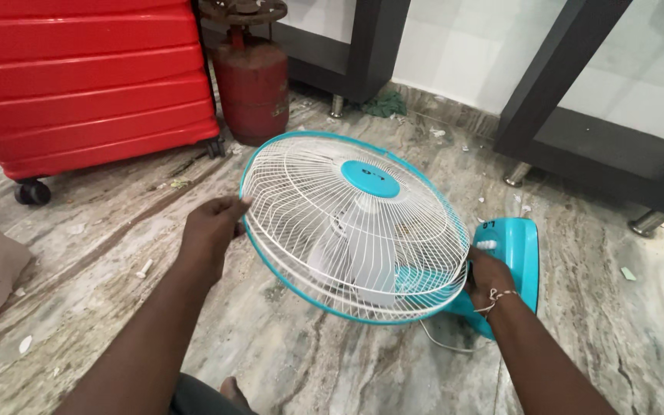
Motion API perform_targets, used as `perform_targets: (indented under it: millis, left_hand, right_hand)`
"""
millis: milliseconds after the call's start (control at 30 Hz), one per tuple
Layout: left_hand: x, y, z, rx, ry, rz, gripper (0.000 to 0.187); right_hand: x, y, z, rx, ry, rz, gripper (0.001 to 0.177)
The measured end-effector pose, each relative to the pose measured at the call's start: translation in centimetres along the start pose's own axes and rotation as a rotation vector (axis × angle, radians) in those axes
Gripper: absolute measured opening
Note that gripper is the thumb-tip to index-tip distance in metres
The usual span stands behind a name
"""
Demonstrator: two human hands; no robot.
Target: The person assembles a small electric fan by attaching the front and rear wire cages to the fan body. They handle the cages and fan blades, aligning and securing the parts together.
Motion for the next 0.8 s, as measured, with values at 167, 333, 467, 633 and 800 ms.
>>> perform_targets:
  millis: [167,333,467,633,800]
  left_hand:
    - [2.6,0.1,-1.5,-0.035,-0.063,-0.147,0.028]
    - [3.7,0.1,-2.7,-0.077,-0.044,-0.160,0.014]
    - [4.5,-0.7,-3.7,-0.081,0.018,-0.157,0.015]
    - [5.3,-1.1,-4.9,-0.177,0.043,-0.268,0.012]
    - [5.2,-1.0,-5.3,-0.259,0.132,-0.299,0.013]
  right_hand:
    - [0.9,-1.3,-0.8,-0.071,-0.427,-0.195,0.026]
    - [-1.2,-1.7,-2.0,-0.221,-0.055,-0.071,0.017]
    - [-0.8,-2.0,-2.4,-0.140,-0.069,-0.272,0.028]
    - [-0.6,-1.5,-4.5,-0.338,-0.680,-0.390,0.041]
    - [-1.1,-1.6,-4.1,-0.316,-0.790,-0.649,0.036]
Point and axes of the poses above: each hand's wrist, its own y-axis towards the middle knuckle, its own z-axis out of the palm, x = y × z, the point moved 8 cm from there along y, towards the middle knuckle, and after that the axes turned 2 degrees about -x, right-handed, at the moved point
